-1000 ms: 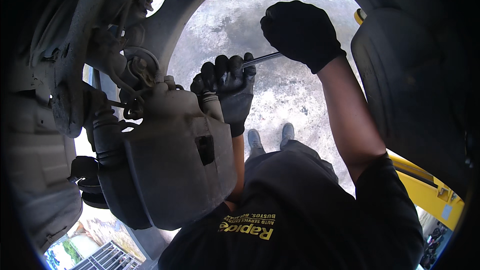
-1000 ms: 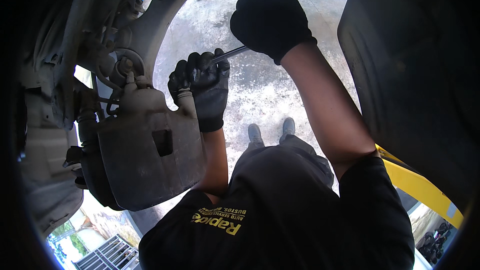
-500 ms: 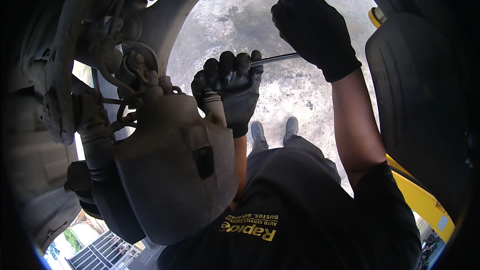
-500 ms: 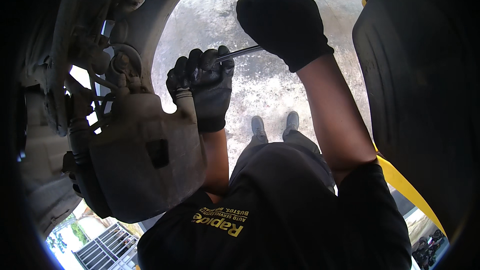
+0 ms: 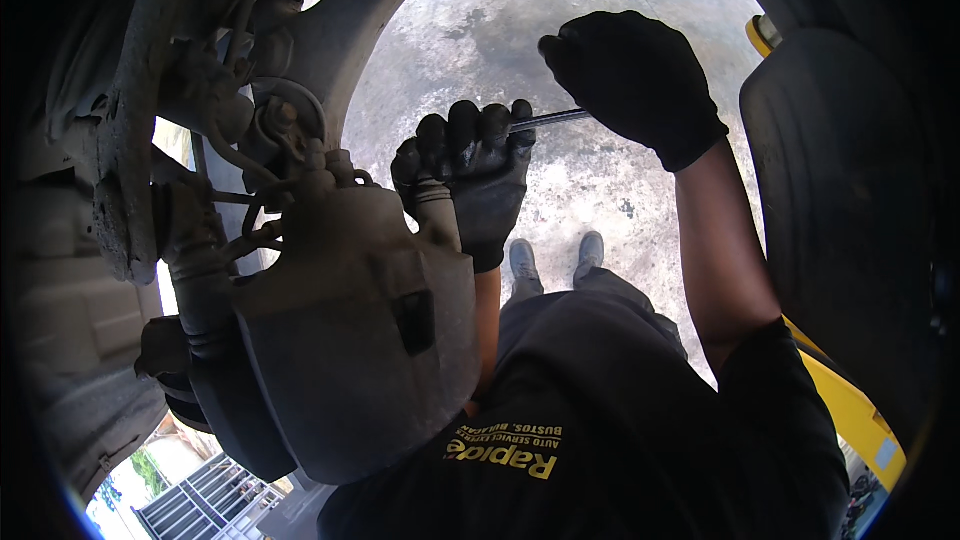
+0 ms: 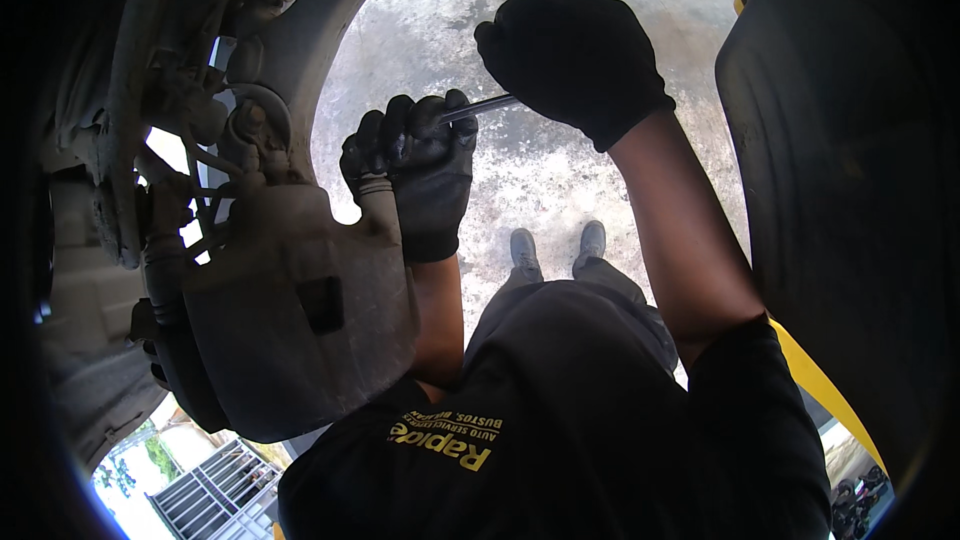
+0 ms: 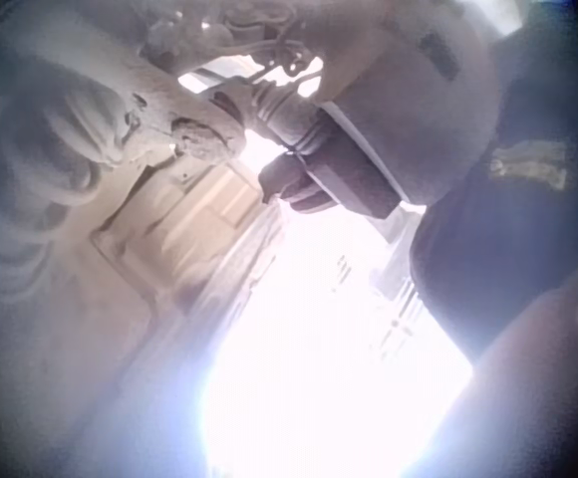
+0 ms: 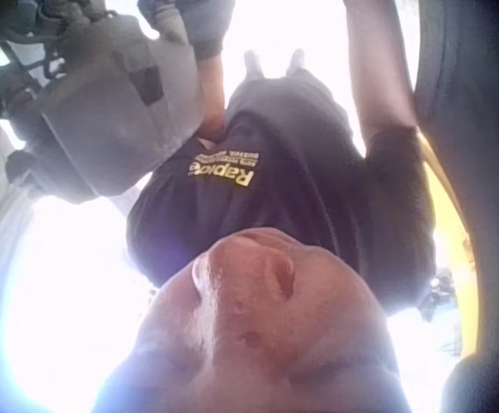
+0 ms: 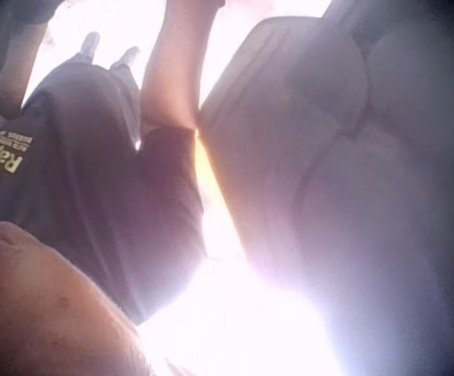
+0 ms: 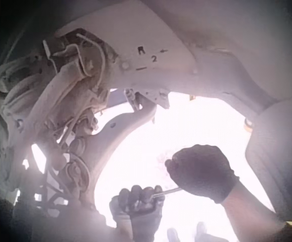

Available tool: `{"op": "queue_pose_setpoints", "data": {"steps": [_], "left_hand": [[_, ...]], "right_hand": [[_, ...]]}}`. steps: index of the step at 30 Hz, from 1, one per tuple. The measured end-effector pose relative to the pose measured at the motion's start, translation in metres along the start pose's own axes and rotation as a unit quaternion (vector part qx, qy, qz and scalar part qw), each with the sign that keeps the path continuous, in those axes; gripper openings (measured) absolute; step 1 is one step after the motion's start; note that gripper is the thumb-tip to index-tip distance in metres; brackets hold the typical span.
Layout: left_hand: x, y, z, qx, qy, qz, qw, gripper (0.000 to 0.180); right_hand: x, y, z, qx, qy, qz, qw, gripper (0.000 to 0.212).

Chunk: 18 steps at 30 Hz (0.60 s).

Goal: The person selects a wrench from a tool chest and uses it to loosen and remove bolts from a car's brake caliper. The person then removes the caliper from the brake rotor and places the wrench back in the tool chest.

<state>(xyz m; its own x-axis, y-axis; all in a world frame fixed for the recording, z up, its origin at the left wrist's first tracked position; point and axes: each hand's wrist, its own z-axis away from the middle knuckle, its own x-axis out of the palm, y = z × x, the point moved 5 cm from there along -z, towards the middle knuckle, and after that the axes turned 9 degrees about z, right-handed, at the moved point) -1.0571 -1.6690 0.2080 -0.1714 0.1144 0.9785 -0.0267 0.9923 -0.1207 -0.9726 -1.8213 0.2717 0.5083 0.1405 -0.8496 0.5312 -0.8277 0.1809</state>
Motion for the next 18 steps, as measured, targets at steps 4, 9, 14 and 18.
{"op": "queue_pose_setpoints", "data": {"steps": [4,9,14,18], "left_hand": [[-0.001,0.0,0.0,-0.005,-0.025,-0.028,0.999,0.031],[-0.008,0.003,0.002,-0.032,-0.067,-0.051,0.996,0.022],[-0.042,0.008,0.008,-0.025,0.017,-0.031,0.999,0.038],[-0.07,-0.001,0.012,-0.005,0.009,-0.144,0.99,0.048]], "right_hand": [[-0.008,-0.004,-0.001,-0.047,0.037,0.018,0.998,0.021],[-0.015,-0.014,-0.011,-0.023,-0.238,-0.204,0.949,0.025],[-0.03,-0.034,-0.025,-0.142,-0.27,-0.209,0.929,0.029],[-0.039,-0.016,-0.039,-0.149,-0.109,-0.261,0.948,0.021]]}}
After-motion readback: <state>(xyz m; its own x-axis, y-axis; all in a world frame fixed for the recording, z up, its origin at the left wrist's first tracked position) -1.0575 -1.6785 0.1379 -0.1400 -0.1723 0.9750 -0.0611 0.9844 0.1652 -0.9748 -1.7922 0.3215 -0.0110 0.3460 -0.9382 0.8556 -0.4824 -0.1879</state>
